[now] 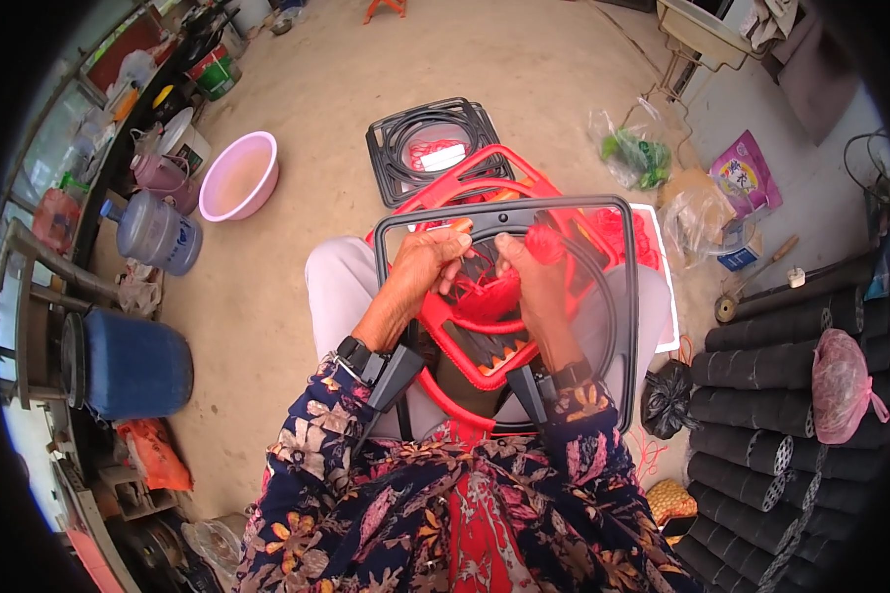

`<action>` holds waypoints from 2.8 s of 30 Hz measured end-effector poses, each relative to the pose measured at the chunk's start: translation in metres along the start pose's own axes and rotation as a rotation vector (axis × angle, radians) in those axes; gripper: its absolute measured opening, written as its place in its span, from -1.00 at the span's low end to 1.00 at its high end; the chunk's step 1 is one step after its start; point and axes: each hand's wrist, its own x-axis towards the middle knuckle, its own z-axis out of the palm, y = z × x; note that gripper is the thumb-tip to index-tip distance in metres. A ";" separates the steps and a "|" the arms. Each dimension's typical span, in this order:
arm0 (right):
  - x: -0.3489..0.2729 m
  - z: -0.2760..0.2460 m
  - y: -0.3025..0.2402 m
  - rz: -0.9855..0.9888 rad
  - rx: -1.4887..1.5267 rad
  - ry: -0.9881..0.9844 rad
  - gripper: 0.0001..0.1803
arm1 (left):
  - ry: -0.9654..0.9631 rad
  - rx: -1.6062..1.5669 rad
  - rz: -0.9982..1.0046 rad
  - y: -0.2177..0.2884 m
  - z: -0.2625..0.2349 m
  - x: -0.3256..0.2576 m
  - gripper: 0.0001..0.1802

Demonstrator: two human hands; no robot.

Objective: Winding a red cord onto a spool frame by hand.

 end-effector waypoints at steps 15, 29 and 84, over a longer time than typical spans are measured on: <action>-0.003 -0.002 0.012 0.058 -0.397 -0.128 -0.89 | 0.017 -0.052 -0.083 -0.006 0.000 0.004 -0.76; -0.001 -0.012 0.031 0.144 -0.211 -0.178 -0.90 | -0.120 -0.290 -0.121 -0.022 -0.021 -0.001 -0.27; 0.007 0.016 0.019 0.040 0.066 0.028 -0.91 | -0.183 -0.065 -0.173 0.001 -0.027 0.000 -0.69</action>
